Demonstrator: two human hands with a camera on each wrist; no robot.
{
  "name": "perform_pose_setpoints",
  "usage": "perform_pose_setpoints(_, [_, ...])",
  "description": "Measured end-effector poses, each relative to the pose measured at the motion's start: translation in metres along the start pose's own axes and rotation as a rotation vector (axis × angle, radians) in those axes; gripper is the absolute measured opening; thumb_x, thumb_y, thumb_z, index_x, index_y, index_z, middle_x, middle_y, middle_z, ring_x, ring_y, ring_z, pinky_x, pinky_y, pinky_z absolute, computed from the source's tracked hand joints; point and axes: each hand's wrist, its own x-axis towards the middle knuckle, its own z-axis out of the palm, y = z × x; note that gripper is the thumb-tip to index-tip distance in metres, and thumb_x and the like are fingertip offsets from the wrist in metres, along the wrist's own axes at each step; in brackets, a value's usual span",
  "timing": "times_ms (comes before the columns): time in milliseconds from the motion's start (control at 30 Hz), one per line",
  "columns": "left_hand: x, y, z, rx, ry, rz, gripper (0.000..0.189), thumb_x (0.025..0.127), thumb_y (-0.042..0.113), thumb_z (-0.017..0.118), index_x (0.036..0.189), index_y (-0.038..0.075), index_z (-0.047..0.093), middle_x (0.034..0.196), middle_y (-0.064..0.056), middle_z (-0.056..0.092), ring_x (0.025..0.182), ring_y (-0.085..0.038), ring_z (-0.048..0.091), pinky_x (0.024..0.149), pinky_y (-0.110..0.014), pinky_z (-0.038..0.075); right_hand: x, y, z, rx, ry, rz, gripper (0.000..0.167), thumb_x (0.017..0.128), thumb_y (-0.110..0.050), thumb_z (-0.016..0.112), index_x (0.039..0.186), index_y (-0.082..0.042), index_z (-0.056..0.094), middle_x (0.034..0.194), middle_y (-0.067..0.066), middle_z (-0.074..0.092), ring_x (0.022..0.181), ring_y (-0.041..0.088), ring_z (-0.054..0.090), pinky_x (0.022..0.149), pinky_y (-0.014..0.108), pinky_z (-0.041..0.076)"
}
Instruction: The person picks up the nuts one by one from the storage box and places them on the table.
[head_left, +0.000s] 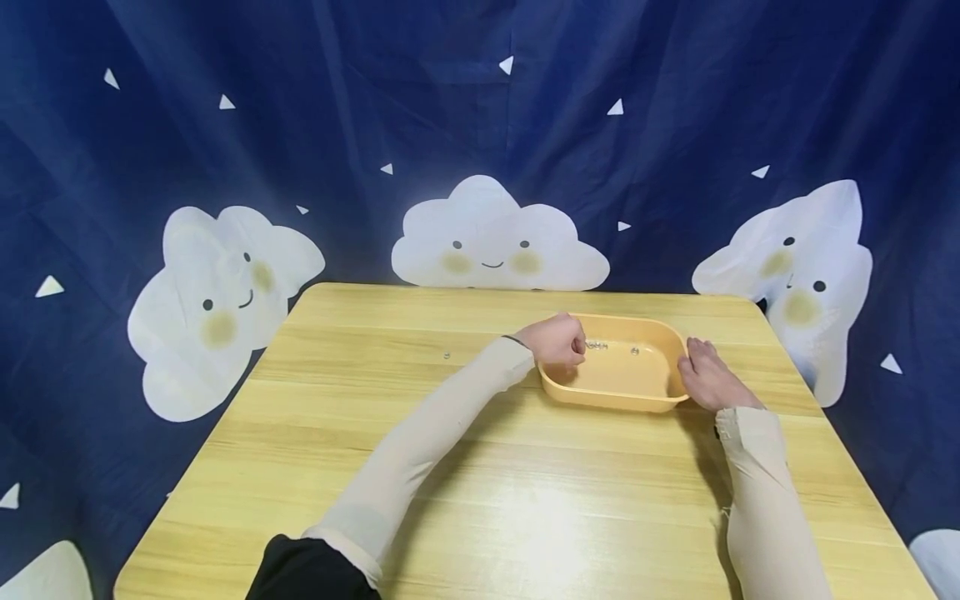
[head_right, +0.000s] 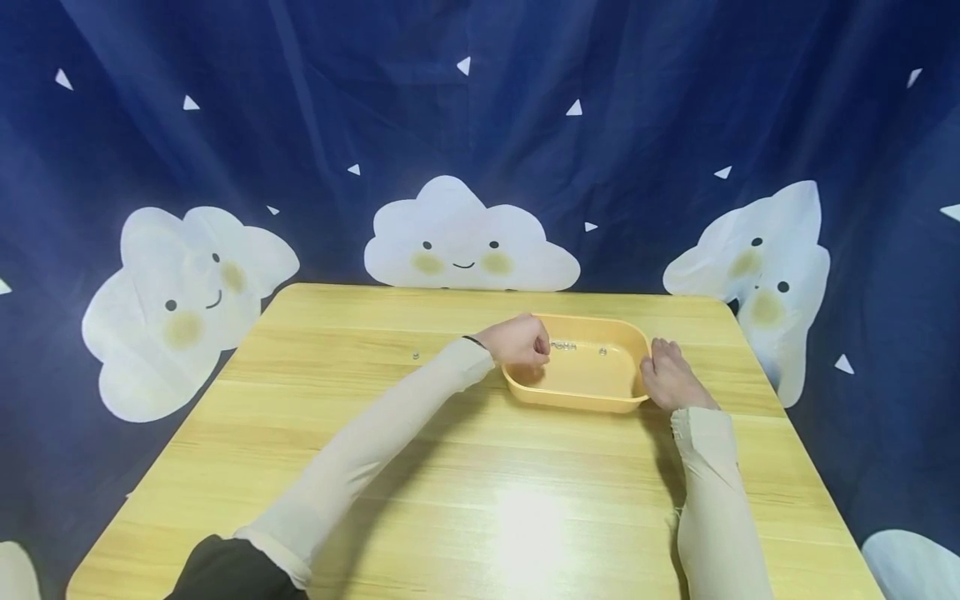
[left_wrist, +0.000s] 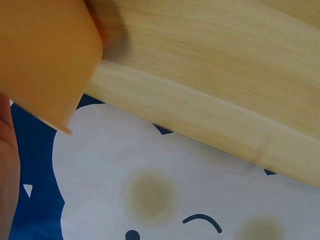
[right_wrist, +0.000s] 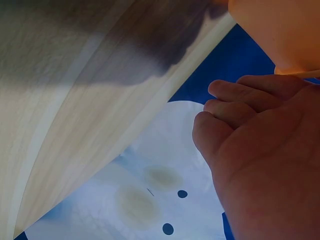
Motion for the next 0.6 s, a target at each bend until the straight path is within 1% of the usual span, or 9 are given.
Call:
perform_pose_setpoints(67, [-0.002,-0.001,-0.001,-0.044,0.023,-0.013,0.014,0.092,0.013,0.072,0.081,0.011,0.081,0.082,0.005,0.077,0.072,-0.002,0.063,0.073,-0.011,0.051,0.000,0.000,0.000,-0.002,0.006,-0.005,0.062,0.108,-0.017,0.023,0.147,0.031,0.015,0.154,0.054,0.013,0.146,0.069,0.009,0.124,0.070,0.013])
perform_pose_setpoints(133, [-0.004,-0.002,-0.002,-0.084,0.039,-0.027,0.011,0.093,0.013,0.073,0.091,0.008,0.082,0.091,-0.001,0.080,0.079,-0.005,0.070,0.078,-0.012,0.055,-0.001,0.000,0.000,-0.003,0.009,-0.008,0.061,0.108,-0.016,0.023,0.147,0.031,0.015,0.154,0.054,0.013,0.146,0.069,0.009,0.124,0.070,0.013])
perform_pose_setpoints(167, [-0.006,-0.004,-0.003,-0.109,0.045,-0.036,0.011,0.093,0.013,0.073,0.094,0.007,0.082,0.093,-0.003,0.081,0.081,-0.006,0.072,0.080,-0.012,0.056,0.000,0.000,-0.001,-0.004,0.008,-0.009,0.062,0.108,-0.017,0.023,0.147,0.031,0.015,0.154,0.054,0.013,0.146,0.068,0.009,0.124,0.070,0.013])
perform_pose_setpoints(233, [-0.008,-0.006,-0.004,-0.156,0.054,-0.051,0.011,0.094,0.013,0.073,0.096,0.005,0.081,0.092,-0.005,0.081,0.082,-0.008,0.074,0.081,-0.013,0.056,0.000,0.000,-0.001,-0.003,0.005,-0.006,0.062,0.108,-0.017,0.022,0.147,0.031,0.014,0.154,0.054,0.012,0.146,0.069,0.009,0.124,0.070,0.013])
perform_pose_setpoints(300, [-0.011,-0.009,-0.004,-0.197,0.068,-0.052,0.012,0.094,0.013,0.073,0.097,0.004,0.081,0.088,-0.005,0.080,0.081,-0.009,0.075,0.082,-0.014,0.057,0.000,0.000,-0.001,-0.001,0.002,-0.004,0.062,0.109,-0.018,0.021,0.147,0.030,0.014,0.154,0.054,0.012,0.146,0.069,0.008,0.124,0.070,0.013])
perform_pose_setpoints(433, [-0.015,-0.014,-0.005,-0.261,0.109,-0.028,0.013,0.095,0.012,0.073,0.097,0.002,0.081,0.086,-0.008,0.080,0.081,-0.009,0.075,0.081,-0.015,0.058,-0.001,0.000,-0.001,-0.003,-0.003,-0.006,0.063,0.109,-0.019,0.020,0.147,0.030,0.014,0.153,0.054,0.012,0.145,0.070,0.008,0.123,0.071,0.013])
perform_pose_setpoints(600, [-0.021,-0.016,-0.008,-0.301,0.159,0.009,0.012,0.094,0.010,0.073,0.097,0.000,0.080,0.089,-0.012,0.080,0.081,-0.011,0.077,0.079,-0.015,0.059,-0.001,0.001,-0.001,-0.007,-0.003,-0.017,0.063,0.108,-0.019,0.020,0.147,0.031,0.014,0.153,0.054,0.011,0.145,0.070,0.007,0.123,0.072,0.013])
